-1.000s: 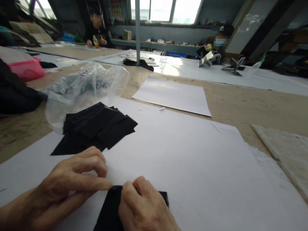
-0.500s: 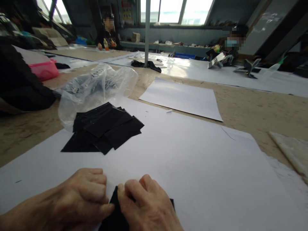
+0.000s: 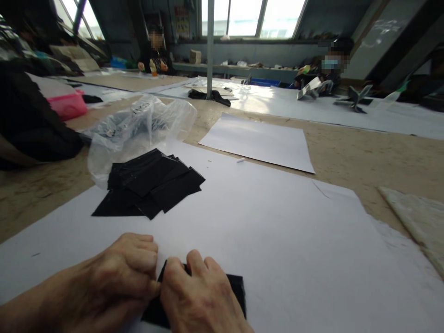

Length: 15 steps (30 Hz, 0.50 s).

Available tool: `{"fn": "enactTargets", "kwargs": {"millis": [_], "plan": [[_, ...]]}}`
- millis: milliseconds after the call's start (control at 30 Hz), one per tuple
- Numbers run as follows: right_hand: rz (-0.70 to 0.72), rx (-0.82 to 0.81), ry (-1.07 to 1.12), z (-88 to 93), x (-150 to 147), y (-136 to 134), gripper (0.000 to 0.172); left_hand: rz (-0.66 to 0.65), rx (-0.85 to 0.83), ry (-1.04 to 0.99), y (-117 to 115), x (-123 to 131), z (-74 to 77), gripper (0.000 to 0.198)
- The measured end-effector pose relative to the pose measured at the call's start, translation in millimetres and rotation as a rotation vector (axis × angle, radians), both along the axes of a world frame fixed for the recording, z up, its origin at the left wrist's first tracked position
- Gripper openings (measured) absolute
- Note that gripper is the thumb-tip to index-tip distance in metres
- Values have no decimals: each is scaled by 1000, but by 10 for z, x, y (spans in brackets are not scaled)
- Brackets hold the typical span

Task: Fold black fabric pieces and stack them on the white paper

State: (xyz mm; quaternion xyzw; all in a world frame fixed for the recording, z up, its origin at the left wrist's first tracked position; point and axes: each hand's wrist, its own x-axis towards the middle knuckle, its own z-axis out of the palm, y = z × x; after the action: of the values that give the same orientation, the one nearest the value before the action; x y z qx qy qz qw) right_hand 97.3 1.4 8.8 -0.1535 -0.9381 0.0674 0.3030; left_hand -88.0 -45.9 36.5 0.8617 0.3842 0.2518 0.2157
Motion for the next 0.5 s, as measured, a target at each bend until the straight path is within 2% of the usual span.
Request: {"fn": "enactTargets", "kwargs": {"millis": [67, 167, 233, 333, 400, 433, 500], "plan": [[20, -35, 18, 40, 78, 33, 22, 3, -18, -25, 2, 0, -7, 15], [-122, -65, 64, 80, 237, 66, 18, 25, -65, -39, 1, -30, -17, 10], [-207, -79, 12, 83, 320, 72, 9, 46, -88, -60, -1, -53, -21, 11], [-204, -126, -67, 66, 362, 75, 5, 77, -99, -185, 2, -59, -27, 12], [-189, -193, -83, 52, 347, 86, 8, 153, -79, -262, 23, -41, -39, 8], [-183, -226, -86, 44, 335, 96, 9, 200, -67, -267, 42, -26, -48, 7], [-165, -255, -80, 27, 314, 119, 12, 257, -29, -223, 92, 9, -72, 16]]}}
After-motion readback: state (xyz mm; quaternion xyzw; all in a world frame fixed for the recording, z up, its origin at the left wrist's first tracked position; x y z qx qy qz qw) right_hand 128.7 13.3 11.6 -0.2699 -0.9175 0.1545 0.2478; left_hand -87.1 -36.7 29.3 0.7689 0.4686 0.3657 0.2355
